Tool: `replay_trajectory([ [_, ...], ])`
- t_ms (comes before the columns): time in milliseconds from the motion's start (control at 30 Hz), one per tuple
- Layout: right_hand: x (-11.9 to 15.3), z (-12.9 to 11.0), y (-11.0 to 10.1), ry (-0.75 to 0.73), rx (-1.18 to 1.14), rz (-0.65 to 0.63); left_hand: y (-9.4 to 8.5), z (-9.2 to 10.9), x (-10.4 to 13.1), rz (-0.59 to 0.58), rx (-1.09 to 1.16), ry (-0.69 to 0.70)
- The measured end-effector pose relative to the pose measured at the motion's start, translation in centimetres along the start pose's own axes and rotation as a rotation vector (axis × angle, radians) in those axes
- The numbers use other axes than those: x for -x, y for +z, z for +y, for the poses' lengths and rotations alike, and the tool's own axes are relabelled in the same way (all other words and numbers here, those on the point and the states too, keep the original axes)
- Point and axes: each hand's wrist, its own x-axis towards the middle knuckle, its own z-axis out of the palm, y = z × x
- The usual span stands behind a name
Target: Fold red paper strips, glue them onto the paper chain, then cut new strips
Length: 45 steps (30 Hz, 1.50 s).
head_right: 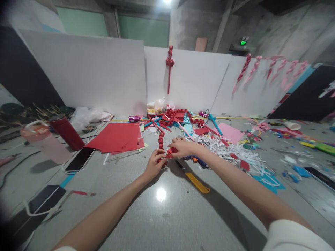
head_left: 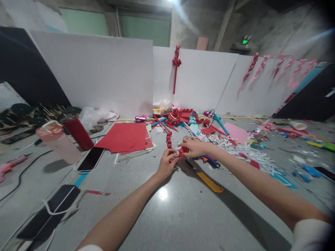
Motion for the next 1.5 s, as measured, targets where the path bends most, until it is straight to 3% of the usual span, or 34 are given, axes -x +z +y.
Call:
replay_trajectory([
  [533,0.5,-0.9,0.0,0.019,0.019,0.048,0.4,0.5,0.0,0.001,0.047,-0.060],
  [1500,0.7,-1.6,-0.3,0.032,0.074,0.009,0.1,1.0,-0.3,-0.021,0.015,-0.011],
])
